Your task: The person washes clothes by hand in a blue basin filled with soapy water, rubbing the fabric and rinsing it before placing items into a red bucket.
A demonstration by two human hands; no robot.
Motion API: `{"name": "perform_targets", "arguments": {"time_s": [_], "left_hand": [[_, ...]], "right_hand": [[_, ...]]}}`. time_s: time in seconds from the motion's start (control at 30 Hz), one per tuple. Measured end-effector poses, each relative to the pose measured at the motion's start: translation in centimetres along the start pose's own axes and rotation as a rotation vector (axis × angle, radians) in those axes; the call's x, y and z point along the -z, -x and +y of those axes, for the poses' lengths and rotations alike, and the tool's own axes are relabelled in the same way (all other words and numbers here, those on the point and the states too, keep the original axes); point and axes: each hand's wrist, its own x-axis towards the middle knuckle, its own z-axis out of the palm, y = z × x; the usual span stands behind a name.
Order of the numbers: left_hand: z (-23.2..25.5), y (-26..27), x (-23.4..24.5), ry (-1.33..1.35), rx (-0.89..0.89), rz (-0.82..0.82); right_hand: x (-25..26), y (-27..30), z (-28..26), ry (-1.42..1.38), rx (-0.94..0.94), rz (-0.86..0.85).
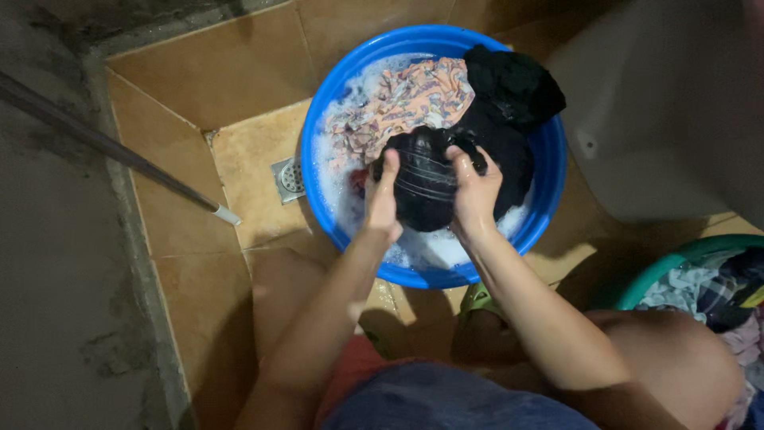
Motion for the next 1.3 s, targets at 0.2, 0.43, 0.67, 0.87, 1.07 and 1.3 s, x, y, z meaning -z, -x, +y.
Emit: {"name": "perform_targets", "arguments": {"time_s": [0.2, 0.43, 0.67, 0.87, 1.07, 1.3], "left_hand": [[-2.7, -4.4, 2.3, 0.452, 0.487, -0.380], [-2.9, -5.3, 5.8, 0.052, 0.508, -0.313], [-6.7, -9.0, 10.5, 0.006, 0.842, -0.330], [-2.7, -7.1, 5.0, -0.069, 0.720, -0.252], [6.0, -8.5, -13.4, -0.120, 0.656, -0.757], [1.8, -8.2, -39.1, 0.369, 0.531, -0.730]], "right_hand": [[-0.9, 1.1, -5.2, 0.556, 0.678, -0.282], [-2.0, 0.7, -8.6, 0.782, 0.855, -0.782], [-2.2, 2.4, -7.0, 0.917, 0.860, -0.993], [0.8, 0.3, -6.2, 0.500, 0.320, -0.615], [6.9, -1.3, -17.8, -0.547, -0.088, -0.260], [16.5, -7.8, -33.2, -0.886, 0.612, -0.340]]}}
